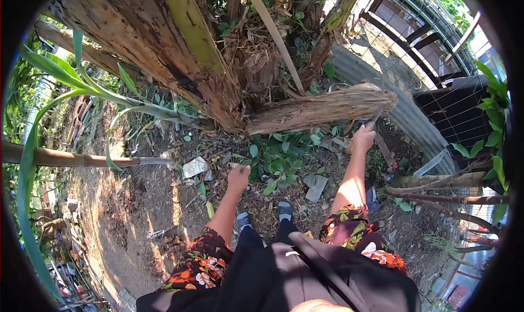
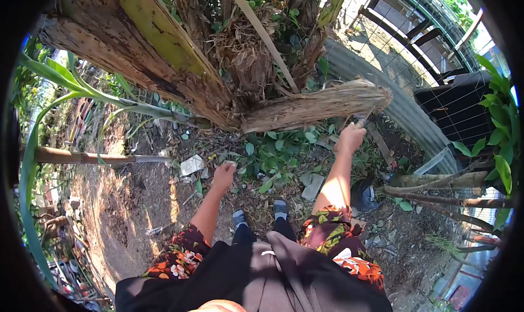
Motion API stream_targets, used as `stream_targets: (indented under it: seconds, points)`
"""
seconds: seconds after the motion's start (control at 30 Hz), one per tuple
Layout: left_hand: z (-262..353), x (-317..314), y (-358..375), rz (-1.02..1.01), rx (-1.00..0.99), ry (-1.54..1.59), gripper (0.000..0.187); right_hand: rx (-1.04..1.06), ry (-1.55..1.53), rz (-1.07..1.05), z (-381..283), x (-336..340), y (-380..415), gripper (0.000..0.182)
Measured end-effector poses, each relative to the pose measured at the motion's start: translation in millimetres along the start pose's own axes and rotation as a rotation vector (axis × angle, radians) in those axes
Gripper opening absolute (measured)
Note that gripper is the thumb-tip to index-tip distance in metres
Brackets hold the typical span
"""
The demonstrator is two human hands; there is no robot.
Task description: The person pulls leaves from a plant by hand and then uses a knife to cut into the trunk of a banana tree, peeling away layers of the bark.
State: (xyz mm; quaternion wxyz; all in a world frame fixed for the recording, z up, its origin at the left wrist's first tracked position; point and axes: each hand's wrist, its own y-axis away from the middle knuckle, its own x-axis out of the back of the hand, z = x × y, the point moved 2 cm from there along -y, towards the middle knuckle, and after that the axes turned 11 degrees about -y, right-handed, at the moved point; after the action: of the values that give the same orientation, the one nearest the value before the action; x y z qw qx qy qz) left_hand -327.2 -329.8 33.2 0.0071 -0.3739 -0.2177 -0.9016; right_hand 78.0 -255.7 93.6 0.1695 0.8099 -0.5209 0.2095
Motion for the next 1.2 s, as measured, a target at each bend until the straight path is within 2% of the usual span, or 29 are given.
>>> stream_targets:
  seconds: [0.03, 0.13, 0.23, 0.27, 0.3, 0.33, 0.4, 0.53, 0.6, 0.73, 0.87, 0.97, 1.0, 1.07, 1.2]
  points:
    - [4, -8, -1, -0.08, 0.08, 0.028, 0.036, 0.0, 0.01, 0.027, 5, 20, 3, 0.036]
    - [26, -23, -2, -0.118, 0.036, -0.074, 0.034, 0.119, 0.012, -0.029, 33, 41, 7, 0.033]
    - [53, -30, -3, -0.156, 0.101, 0.035, 0.034, -0.171, -0.079, -0.179, 48, 42, 17, 0.034]
    - [62, -31, -5, -0.154, 0.115, 0.067, 0.034, -0.034, -0.028, -0.138, 90, 25, 2, 0.032]
    - [67, -33, -9, -0.16, 0.1, 0.095, 0.035, -0.04, -0.026, -0.154, 97, 19, 4, 0.032]
    - [71, -37, -14, -0.158, 0.106, 0.092, 0.035, -0.047, -0.02, -0.172, 99, 15, 12, 0.031]
    - [79, -39, -24, -0.038, -0.076, 0.07, 0.036, -0.061, -0.057, -0.27, 91, 8, 27, 0.031]
    - [103, -35, -29, -0.032, -0.091, 0.15, 0.035, 0.047, -0.045, -0.406, 77, -8, 39, 0.032]
    - [109, -30, -29, -0.062, -0.063, 0.147, 0.036, -0.004, -0.058, -0.44, 51, -3, 46, 0.032]
    - [103, -22, -40, -0.092, -0.056, 0.176, 0.036, -0.06, -0.057, -0.487, 26, -1, 53, 0.027]
    - [88, -19, -49, -0.131, 0.053, 0.231, 0.037, -0.055, 0.036, -0.565, 33, -15, 59, 0.025]
    - [74, -2, -54, -0.177, 0.148, 0.177, 0.037, -0.325, -0.189, -0.693, 50, -39, 82, 0.019]
    - [65, 1, -57, -0.181, 0.152, 0.174, 0.037, -0.329, -0.186, -0.692, 57, -44, 95, 0.019]
    - [41, 0, -65, -0.203, 0.225, 0.126, 0.038, -0.466, -0.218, -0.771, 69, -57, 120, 0.018]
    - [0, -8, -67, -0.14, 0.211, 0.079, 0.035, -0.454, 0.008, -0.903, 100, -73, 154, 0.021]
